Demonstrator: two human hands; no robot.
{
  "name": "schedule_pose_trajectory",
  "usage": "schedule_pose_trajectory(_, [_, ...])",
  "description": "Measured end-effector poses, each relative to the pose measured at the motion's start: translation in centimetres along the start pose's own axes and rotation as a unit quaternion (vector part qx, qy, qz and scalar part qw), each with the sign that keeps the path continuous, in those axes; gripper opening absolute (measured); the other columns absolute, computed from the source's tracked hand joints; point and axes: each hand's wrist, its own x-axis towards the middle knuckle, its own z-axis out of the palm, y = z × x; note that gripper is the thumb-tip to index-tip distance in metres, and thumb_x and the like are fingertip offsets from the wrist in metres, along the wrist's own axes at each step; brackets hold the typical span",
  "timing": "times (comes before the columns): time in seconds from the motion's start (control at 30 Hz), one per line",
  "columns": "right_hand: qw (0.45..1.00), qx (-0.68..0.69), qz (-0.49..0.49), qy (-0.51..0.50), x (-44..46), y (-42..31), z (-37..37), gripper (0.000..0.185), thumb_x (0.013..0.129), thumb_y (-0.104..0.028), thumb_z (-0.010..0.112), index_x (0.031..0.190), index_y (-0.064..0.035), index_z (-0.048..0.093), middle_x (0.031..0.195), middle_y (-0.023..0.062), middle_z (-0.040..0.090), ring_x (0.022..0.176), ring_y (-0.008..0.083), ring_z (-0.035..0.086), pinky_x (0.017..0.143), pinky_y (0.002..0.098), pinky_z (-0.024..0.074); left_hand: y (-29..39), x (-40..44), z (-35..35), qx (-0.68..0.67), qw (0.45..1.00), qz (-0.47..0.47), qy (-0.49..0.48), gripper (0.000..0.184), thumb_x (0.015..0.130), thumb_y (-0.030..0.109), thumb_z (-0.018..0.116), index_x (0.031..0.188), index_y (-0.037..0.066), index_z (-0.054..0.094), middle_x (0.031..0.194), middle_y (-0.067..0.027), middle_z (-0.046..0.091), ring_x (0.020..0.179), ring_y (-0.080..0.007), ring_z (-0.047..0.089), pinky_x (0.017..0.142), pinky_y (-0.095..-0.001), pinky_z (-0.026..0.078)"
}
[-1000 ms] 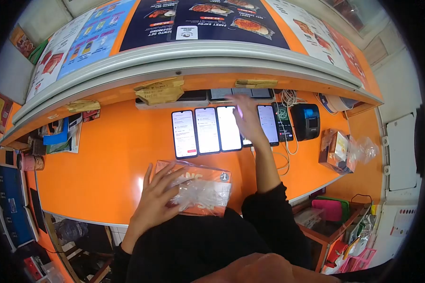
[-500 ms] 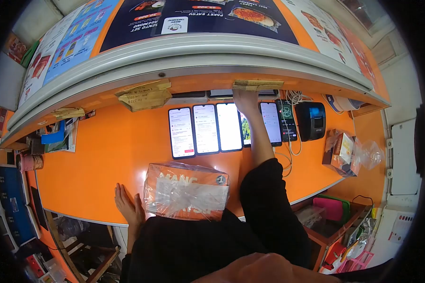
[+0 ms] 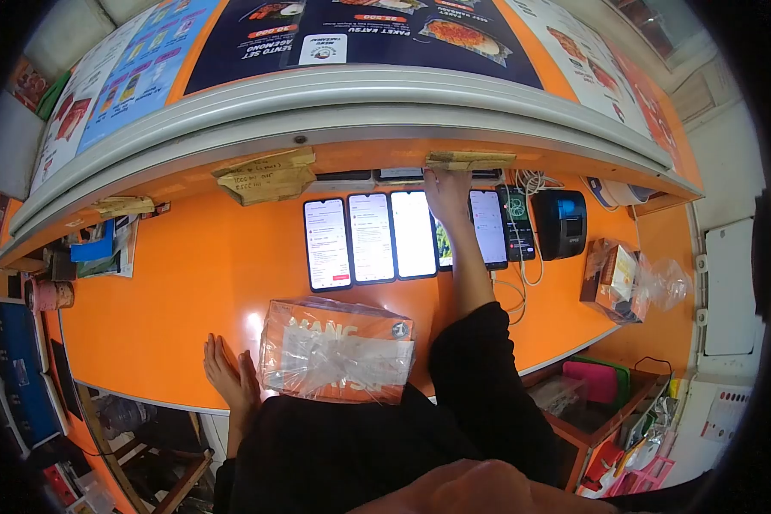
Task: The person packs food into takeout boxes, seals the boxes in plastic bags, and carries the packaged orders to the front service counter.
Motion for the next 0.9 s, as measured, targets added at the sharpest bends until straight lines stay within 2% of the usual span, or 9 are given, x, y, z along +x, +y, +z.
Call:
schedule_pose_trajectory(0.27, [0.997,-0.067,0.002,0.04,0.8,1.0,2.7,0.034,0.088,-0.026,0.044,0.098,0.0,0.063,0.099,0.0218,0.063,0.103,0.0415,0.055,0.095,0.0563,0.033,-0.1,0.1,0.1,0.014,1.0,-0.003,0.002,0.053,0.093,0.032,0.052,0.132,-0.003,0.043,0.142,-0.0206,0.039,0.133,-0.039,0.032,0.108,-0.0514,0.021])
schedule_pose_trajectory(0.33, [0.997,-0.068,0.026,-0.011,0.4,1.3,2.8,0.031,0.087,-0.024,0.046,0.095,0.0001,0.064,0.096,0.022,0.063,0.1,0.0419,0.056,0.093,0.055,0.0348,0.1,0.1,0.1,0.014,1.0,-0.006,0.002,0.053,0.093,0.032,0.052,0.132,-0.003,0.043,0.142,-0.0204,0.039,0.134,-0.0386,0.031,0.108,-0.0516,0.02])
schedule_pose_trajectory(0.47, [1.0,0.019,0.017,0.007,0.5,0.1,1.3,0.026,0.083,-0.02,0.05,0.087,-0.0002,0.066,0.087,0.0217,0.063,0.089,0.0416,0.057,0.089,0.0523,0.0377,0.0,0.0,0.1,0.01,1.0,-0.008,0.0,0.054,0.093,0.032,0.053,0.132,-0.003,0.043,0.142,-0.0202,0.038,0.134,-0.038,0.031,0.109,-0.0517,0.019])
schedule_pose_trajectory(0.53, [1.0,0.016,0.012,-0.016,0.1,-0.3,0.7,0.023,0.081,-0.018,0.052,0.085,-0.0018,0.068,0.085,0.0208,0.063,0.087,0.0399,0.056,0.088,0.0512,0.0376,0.1,0.1,0.0,0.009,1.0,-0.012,0.0,0.054,0.092,0.032,0.053,0.132,-0.003,0.043,0.142,-0.0202,0.038,0.134,-0.038,0.031,0.109,-0.0517,0.019])
schedule_pose_trajectory(0.6, [0.999,0.018,0.012,-0.039,-0.4,-0.4,0.4,0.022,0.079,-0.016,0.053,0.089,-0.004,0.069,0.095,0.0209,0.058,0.096,0.0396,0.051,0.092,0.0528,0.0352,0.1,0.1,0.0,0.013,1.0,-0.012,-0.003,0.054,0.092,0.032,0.052,0.132,-0.003,0.043,0.142,-0.0203,0.038,0.134,-0.0381,0.031,0.109,-0.0519,0.019])
schedule_pose_trajectory(0.67, [0.998,0.026,0.016,-0.062,-0.9,-0.6,0.3,0.027,0.078,-0.015,0.053,0.1,-0.007,0.068,0.117,0.0218,0.05,0.117,0.0408,0.042,0.099,0.0571,0.0306,0.1,0.1,-0.1,0.011,1.0,-0.011,-0.004,0.054,0.093,0.032,0.052,0.132,-0.003,0.043,0.142,-0.0205,0.038,0.134,-0.0383,0.031,0.109,-0.0518,0.019])
schedule_pose_trajectory(0.77, [0.999,0.01,0.014,-0.031,-1.1,-0.8,0.4,0.027,0.077,-0.013,0.054,0.098,-0.0067,0.07,0.118,0.0213,0.049,0.116,0.0418,0.042,0.1,0.0557,0.0308,0.2,0.2,-0.1,0.004,1.0,-0.009,-0.003,0.054,0.092,0.032,0.053,0.132,-0.003,0.043,0.142,-0.0207,0.038,0.134,-0.0385,0.031,0.109,-0.0512,0.019])
schedule_pose_trajectory(0.87, [0.998,0.062,0.024,-0.012,-0.9,-0.2,-0.6,0.029,0.077,-0.012,0.055,0.101,-0.0086,0.07,0.12,0.0228,0.047,0.119,0.0424,0.04,0.101,0.0561,0.0299,0.4,0.2,-0.2,0.009,1.0,-0.009,-0.003,0.054,0.092,0.031,0.053,0.132,-0.003,0.043,0.142,-0.0209,0.038,0.134,-0.0386,0.031,0.109,-0.0506,0.019])
schedule_pose_trajectory(0.9, [0.999,0.043,0.023,0.007,-0.9,-0.2,-0.7,0.027,0.078,-0.013,0.054,0.099,-0.007,0.071,0.114,0.0224,0.05,0.114,0.0409,0.043,0.099,0.0542,0.031,0.5,0.1,-0.3,0.011,1.0,-0.011,-0.004,0.054,0.092,0.031,0.053,0.132,-0.004,0.043,0.142,-0.021,0.039,0.134,-0.0387,0.031,0.109,-0.0504,0.019])
